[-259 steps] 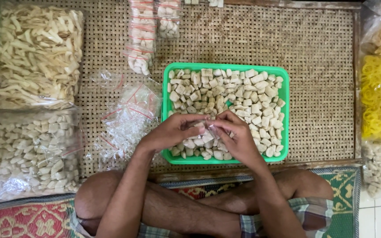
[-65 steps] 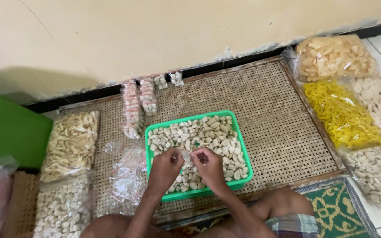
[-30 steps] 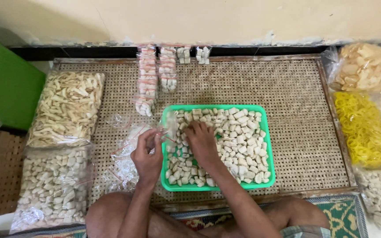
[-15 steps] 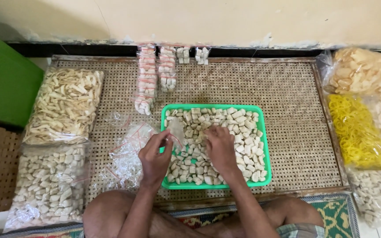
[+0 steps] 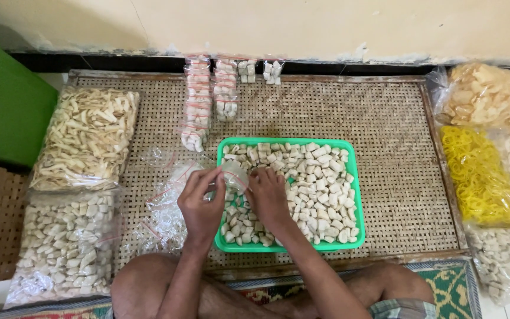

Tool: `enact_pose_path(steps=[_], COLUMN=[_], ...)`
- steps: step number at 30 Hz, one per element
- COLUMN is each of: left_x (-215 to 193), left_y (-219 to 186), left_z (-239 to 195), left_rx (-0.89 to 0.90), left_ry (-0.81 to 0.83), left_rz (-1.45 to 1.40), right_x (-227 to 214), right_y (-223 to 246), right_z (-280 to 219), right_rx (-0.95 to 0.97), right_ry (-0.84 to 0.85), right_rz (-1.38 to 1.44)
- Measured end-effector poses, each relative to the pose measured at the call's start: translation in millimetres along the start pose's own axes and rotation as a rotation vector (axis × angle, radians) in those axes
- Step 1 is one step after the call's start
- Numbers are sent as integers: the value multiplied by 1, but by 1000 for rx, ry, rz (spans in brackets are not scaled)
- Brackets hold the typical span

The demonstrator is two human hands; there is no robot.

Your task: The person sits on a mat and repeatedly picks small white food pieces from a green tray, places them into small clear plastic bags, and sets the filled bags aside. The person handles the food pieces by hand and arranges the sealed bags in a row on the mat.

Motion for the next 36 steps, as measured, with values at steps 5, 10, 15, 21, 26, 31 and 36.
enact_pose_path(steps=[5,10,15,21,26,31,36], left_x=[-7,-9,-4,16,20,9,4], left_y=[-14,-13,-23,-33,-38,-42,-23], left_z=[13,13,13,-6,-7,8,7], left_rx=[-74,-105,71,149,144,71,-27], left_ry=[-17,12,83,159,170,174,135], left_rz=[-80,-135,56,224,306,320,252], right_x=[-3,7,15,3,-46,-20,11], right_y=[4,4,5,-44,-29,-11,-9], right_z=[6,8,6,-27,-29,-29,-23], right_rx=[-8,7,18,281,279,178,135], right_ry=[-9,-16,54,-137,-65,28,-41], right_rz=[-64,-102,-160,312,260,148,-123])
Point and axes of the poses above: each hand's wrist, its own z-axis towards the middle knuckle, its own x-axis out of the palm, y = z × x, the point moved 4 cm from there along z, towards the middle knuckle, and after that the axes turned 5 degrees about -z, right-handed, at the moved point
